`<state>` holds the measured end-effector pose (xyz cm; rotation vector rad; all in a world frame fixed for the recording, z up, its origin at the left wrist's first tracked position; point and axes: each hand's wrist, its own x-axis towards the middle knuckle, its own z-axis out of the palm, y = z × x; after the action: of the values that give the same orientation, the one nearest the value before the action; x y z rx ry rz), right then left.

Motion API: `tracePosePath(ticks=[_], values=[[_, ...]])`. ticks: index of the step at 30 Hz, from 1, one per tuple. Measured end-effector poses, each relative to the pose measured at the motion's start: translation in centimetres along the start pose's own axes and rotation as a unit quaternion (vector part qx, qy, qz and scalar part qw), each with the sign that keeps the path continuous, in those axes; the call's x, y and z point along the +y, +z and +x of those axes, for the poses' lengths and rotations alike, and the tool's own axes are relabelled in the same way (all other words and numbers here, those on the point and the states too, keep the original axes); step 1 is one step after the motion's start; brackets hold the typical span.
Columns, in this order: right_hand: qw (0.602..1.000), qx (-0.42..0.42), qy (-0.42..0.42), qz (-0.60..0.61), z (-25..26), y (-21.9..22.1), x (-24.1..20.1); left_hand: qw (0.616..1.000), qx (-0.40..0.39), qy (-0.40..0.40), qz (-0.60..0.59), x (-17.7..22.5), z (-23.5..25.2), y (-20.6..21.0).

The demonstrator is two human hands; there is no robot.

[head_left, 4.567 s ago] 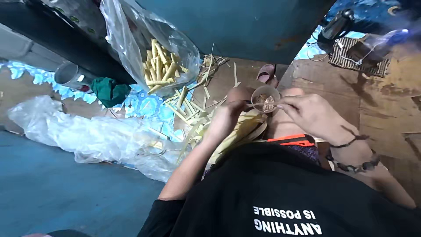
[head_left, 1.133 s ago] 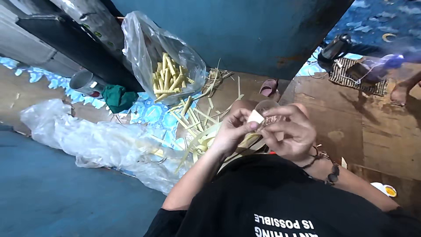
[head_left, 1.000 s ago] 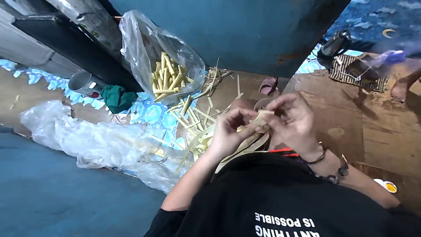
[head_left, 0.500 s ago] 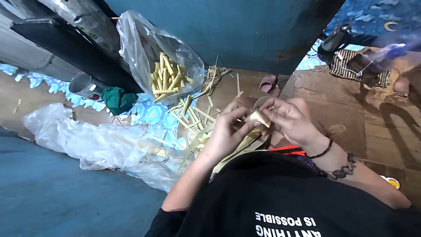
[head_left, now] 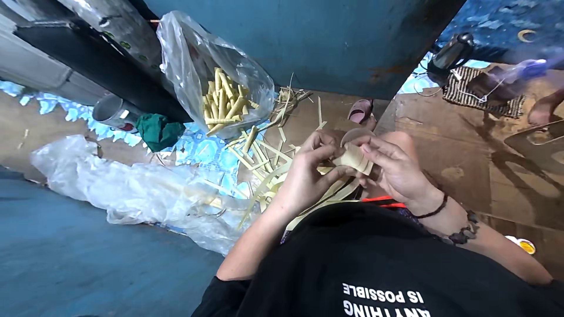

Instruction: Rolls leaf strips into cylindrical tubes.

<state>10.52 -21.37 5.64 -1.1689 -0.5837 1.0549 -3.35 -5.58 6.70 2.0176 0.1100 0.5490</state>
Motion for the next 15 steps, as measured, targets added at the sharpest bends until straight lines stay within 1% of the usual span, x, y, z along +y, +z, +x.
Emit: tracePosePath(ticks=[1, 2, 3, 4, 5, 6, 8, 9, 10, 11, 12, 13, 14, 15], values=[[1.0, 0.002, 0.003, -0.005, 0.0, 0.1, 0.0, 1.0, 0.0, -0.004, -0.001, 0.1, 0.0, 0.1], [0.999, -0.004, -0.023, -0.044, 0.0, 0.1, 0.3, 1.0, 0.0, -0.007, 0.003, 0.1, 0.0, 0.2], [0.991, -0.014, -0.071, -0.11, -0.1, 0.0, 0.8, 1.0, 0.0, -0.009, 0.013, 0.0, 0.0, 0.2], [0.975, -0.021, -0.114, -0.189, -0.3, -0.2, 1.1, 1.0, 0.002, -0.007, 0.028, -0.1, 0.1, 0.2], [0.96, -0.023, -0.134, -0.243, -0.5, -0.3, 1.3, 0.999, 0.003, -0.006, 0.041, -0.3, 0.0, 0.2], [0.963, -0.02, -0.129, -0.237, -0.6, -0.4, 1.4, 0.999, 0.004, -0.002, 0.047, -0.5, 0.0, 0.2], [0.995, -0.003, -0.048, -0.089, -0.7, -0.2, 1.0, 0.999, 0.003, 0.011, 0.036, -0.7, 0.0, 0.3], [1.0, 0.003, -0.006, -0.022, -0.6, 0.0, 0.6, 1.0, -0.003, 0.018, 0.025, -0.6, 0.0, 0.3], [1.0, 0.009, 0.005, -0.005, -0.7, 0.1, 0.4, 1.0, -0.012, 0.021, 0.018, -0.5, 0.0, 0.4], [0.998, 0.017, -0.026, -0.05, -0.8, 0.1, 0.5, 1.0, -0.023, 0.016, 0.007, -0.5, 0.0, 0.5], [0.983, 0.028, -0.101, -0.153, -0.9, 0.1, 0.7, 0.999, -0.032, 0.007, -0.006, -0.5, 0.0, 0.4], [0.94, 0.039, -0.194, -0.279, -1.0, 0.1, 1.0, 0.999, -0.038, -0.006, -0.019, -0.6, 0.0, 0.2], [0.887, 0.047, -0.27, -0.372, -1.0, 0.0, 1.3, 0.999, -0.042, -0.015, -0.03, -0.6, 0.0, 0.0], [0.867, 0.045, -0.295, -0.399, -1.1, -0.1, 1.6, 0.998, -0.044, -0.016, -0.037, -0.6, 0.0, -0.2]])
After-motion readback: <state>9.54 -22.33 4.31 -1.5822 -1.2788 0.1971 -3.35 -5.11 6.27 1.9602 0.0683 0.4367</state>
